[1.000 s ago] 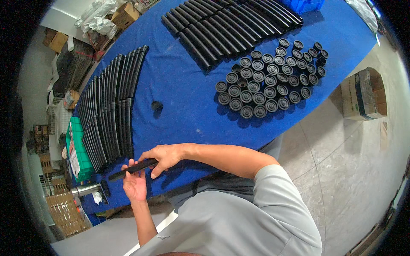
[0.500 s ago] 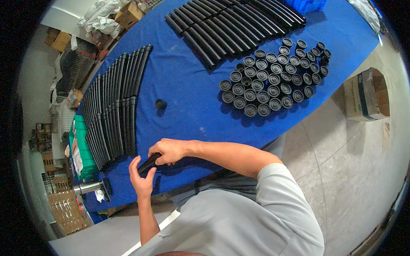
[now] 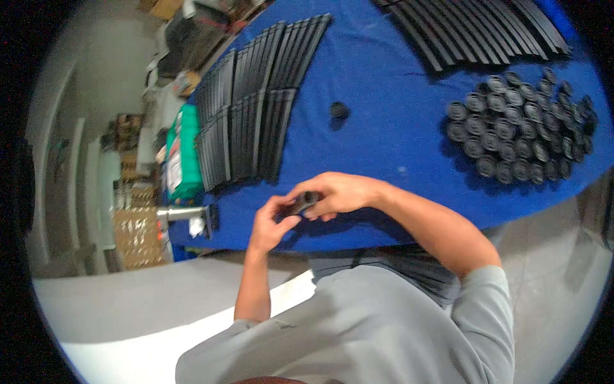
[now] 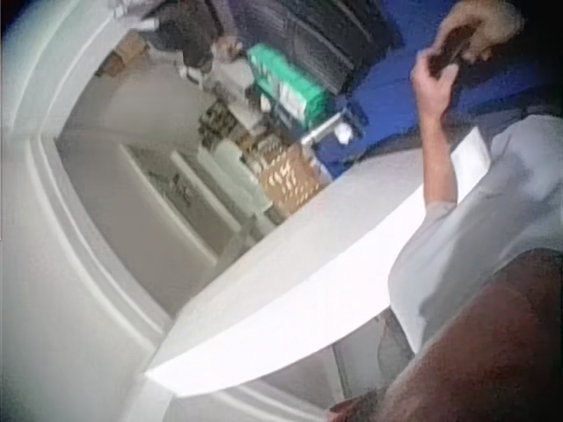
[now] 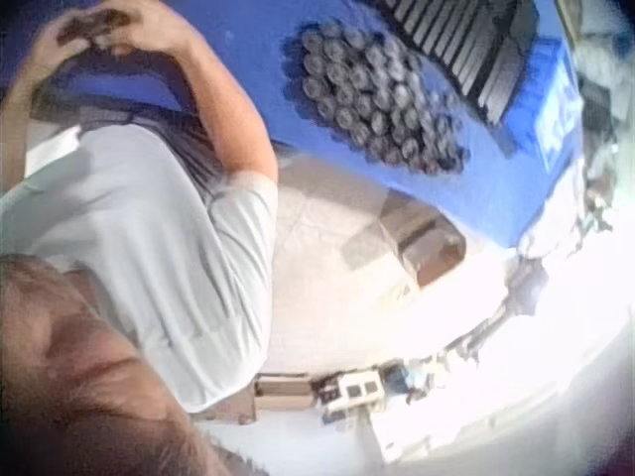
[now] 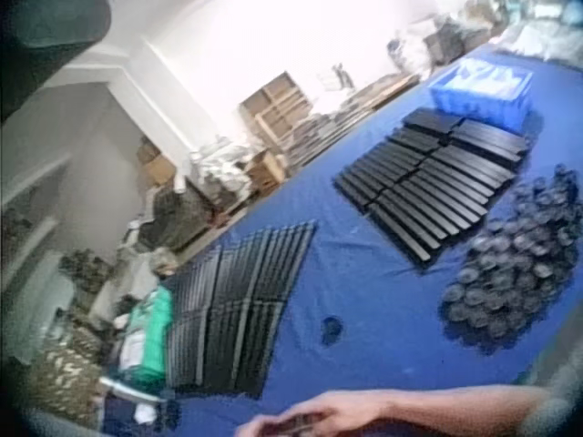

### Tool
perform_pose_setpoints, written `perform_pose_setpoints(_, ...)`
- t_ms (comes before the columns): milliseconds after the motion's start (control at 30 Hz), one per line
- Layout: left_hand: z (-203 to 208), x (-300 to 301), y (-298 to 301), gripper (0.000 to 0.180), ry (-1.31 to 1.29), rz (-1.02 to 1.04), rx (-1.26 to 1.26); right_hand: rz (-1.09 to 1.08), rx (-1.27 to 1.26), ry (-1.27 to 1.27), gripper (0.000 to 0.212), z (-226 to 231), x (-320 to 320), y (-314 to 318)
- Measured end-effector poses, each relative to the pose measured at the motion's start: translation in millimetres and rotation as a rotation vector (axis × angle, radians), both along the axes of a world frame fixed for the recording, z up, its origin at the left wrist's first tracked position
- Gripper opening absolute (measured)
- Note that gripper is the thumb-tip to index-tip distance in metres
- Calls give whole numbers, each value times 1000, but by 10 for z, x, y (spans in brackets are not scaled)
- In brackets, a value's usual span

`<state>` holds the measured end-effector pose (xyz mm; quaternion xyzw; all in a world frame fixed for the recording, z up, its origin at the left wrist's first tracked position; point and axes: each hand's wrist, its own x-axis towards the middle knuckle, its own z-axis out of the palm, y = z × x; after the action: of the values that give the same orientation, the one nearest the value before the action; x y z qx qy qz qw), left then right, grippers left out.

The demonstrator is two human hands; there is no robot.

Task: Wiping plastic tubes and inserting plastic end caps.

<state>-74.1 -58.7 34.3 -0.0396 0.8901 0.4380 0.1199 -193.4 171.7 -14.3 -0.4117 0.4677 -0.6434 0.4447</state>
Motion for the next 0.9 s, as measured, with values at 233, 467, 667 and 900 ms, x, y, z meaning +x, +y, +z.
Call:
perform_pose_setpoints(233, 38, 39, -19, 34, 101, -45, 113, 1, -23, -44, 46, 83, 12, 3)
perform_pose_setpoints(467, 84, -31, -73, 38, 92, -116, 44, -26, 10, -41, 44, 94, 4, -17)
perform_pose_setpoints(667, 63, -47, -5, 37, 73, -70, 34, -69, -36, -27, 43, 4, -1, -48)
perform_pose_setpoints(900, -17, -47, 56, 35, 181, -38, -152, -79, -17, -20, 44, -3, 5, -35)
